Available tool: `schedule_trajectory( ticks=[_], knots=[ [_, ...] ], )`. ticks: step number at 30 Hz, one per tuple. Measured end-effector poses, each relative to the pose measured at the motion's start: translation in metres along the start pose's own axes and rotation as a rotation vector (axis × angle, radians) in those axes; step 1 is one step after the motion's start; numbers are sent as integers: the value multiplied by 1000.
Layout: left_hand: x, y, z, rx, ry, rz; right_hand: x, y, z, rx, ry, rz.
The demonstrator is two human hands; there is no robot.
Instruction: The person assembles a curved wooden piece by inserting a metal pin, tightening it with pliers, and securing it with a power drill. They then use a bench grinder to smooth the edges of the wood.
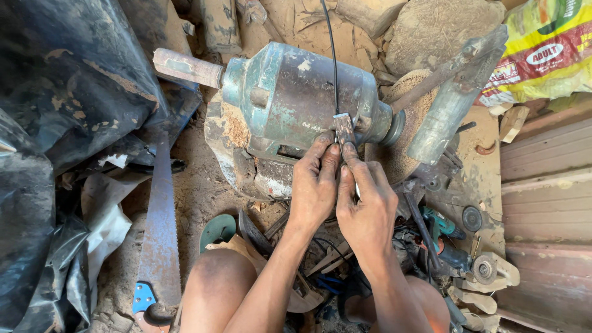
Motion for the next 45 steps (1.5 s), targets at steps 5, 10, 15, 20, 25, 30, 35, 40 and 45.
schedule_trajectory(
  ticks=[5, 10, 15, 20, 25, 30, 35, 40, 45],
  knots=[
    [0, 0, -3, -12, 52, 19, -1, -1, 0, 19, -21, 12],
    [3, 2, -13, -65, 5, 11, -1, -3, 1, -4, -5, -5],
    [4, 1, -16, -73, -58, 14, -2, -4, -3, 13, -42, 5],
    [6, 1, -11, -8, -8, 27, -4, -5, -2, -5, -23, -7],
    [7, 4, -11, 26, 3, 26, -8, -8, -1, 6, -1, -16],
    [8, 7, -18, 9, -57, 32, -12, -12, 0, 10, -11, -16],
    [9, 10, -14, -92, 5, 31, -20, -14, 3, -5, -6, -11],
    [18, 12, -19, -71, -48, 26, -33, -17, 3, 7, -17, 9],
    [22, 12, -16, -109, -27, 18, -33, -14, 6, -6, -7, 11]
  ],
)
Point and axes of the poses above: each hand's wrist, its own x-axis away from the middle knuckle, its own y-axis out of the back of the hand, z = x × y, the point moved 7 cm from there along -x, towards the middle knuckle, and after that the axes turned 1 degree about x, right-handed, at the moved point
